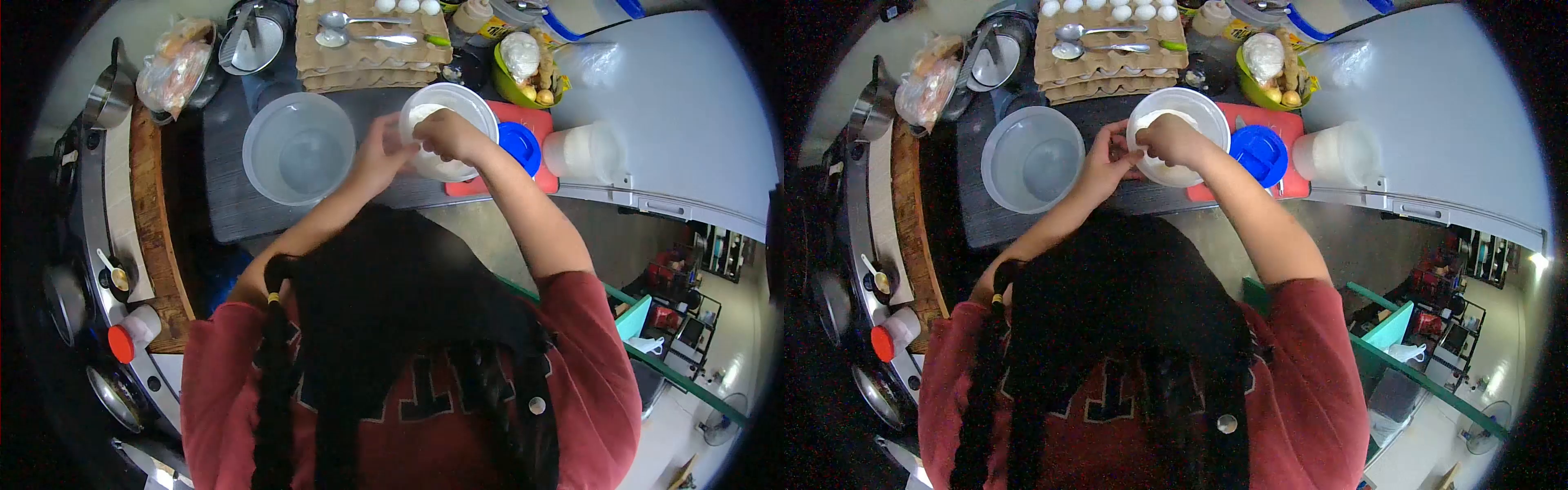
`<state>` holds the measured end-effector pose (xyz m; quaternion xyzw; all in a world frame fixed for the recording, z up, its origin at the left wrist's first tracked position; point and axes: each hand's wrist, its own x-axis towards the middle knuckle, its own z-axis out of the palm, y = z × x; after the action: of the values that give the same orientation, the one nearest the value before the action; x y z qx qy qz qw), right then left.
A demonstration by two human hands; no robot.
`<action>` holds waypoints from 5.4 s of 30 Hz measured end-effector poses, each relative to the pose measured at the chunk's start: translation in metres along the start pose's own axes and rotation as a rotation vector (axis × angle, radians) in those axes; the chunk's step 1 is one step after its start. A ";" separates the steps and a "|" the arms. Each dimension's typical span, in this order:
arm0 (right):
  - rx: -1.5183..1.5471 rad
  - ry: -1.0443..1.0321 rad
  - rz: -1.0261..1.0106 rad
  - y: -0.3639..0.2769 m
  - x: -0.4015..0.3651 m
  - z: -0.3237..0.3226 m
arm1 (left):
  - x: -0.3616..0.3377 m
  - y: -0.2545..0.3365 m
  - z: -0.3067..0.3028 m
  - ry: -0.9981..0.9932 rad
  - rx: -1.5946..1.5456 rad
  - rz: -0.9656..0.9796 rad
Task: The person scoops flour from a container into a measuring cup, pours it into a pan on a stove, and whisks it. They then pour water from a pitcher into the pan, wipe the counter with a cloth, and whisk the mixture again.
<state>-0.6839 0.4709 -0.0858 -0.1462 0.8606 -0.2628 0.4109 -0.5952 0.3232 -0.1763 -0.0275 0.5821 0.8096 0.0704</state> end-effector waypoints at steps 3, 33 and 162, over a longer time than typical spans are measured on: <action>-0.246 0.013 -0.224 0.000 -0.009 0.003 | 0.000 0.004 0.000 -0.001 0.031 -0.019; 0.684 0.101 0.005 0.065 -0.042 -0.012 | -0.002 0.004 -0.001 0.037 0.006 -0.021; -0.897 -0.341 -1.882 -0.833 -0.004 0.899 | -0.774 0.114 -0.355 1.976 -0.690 0.406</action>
<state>0.0537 -0.5085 -0.0777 -0.9281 0.3499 -0.1094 0.0653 0.1403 -0.1122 -0.0852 -0.5928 0.1137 0.5461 -0.5809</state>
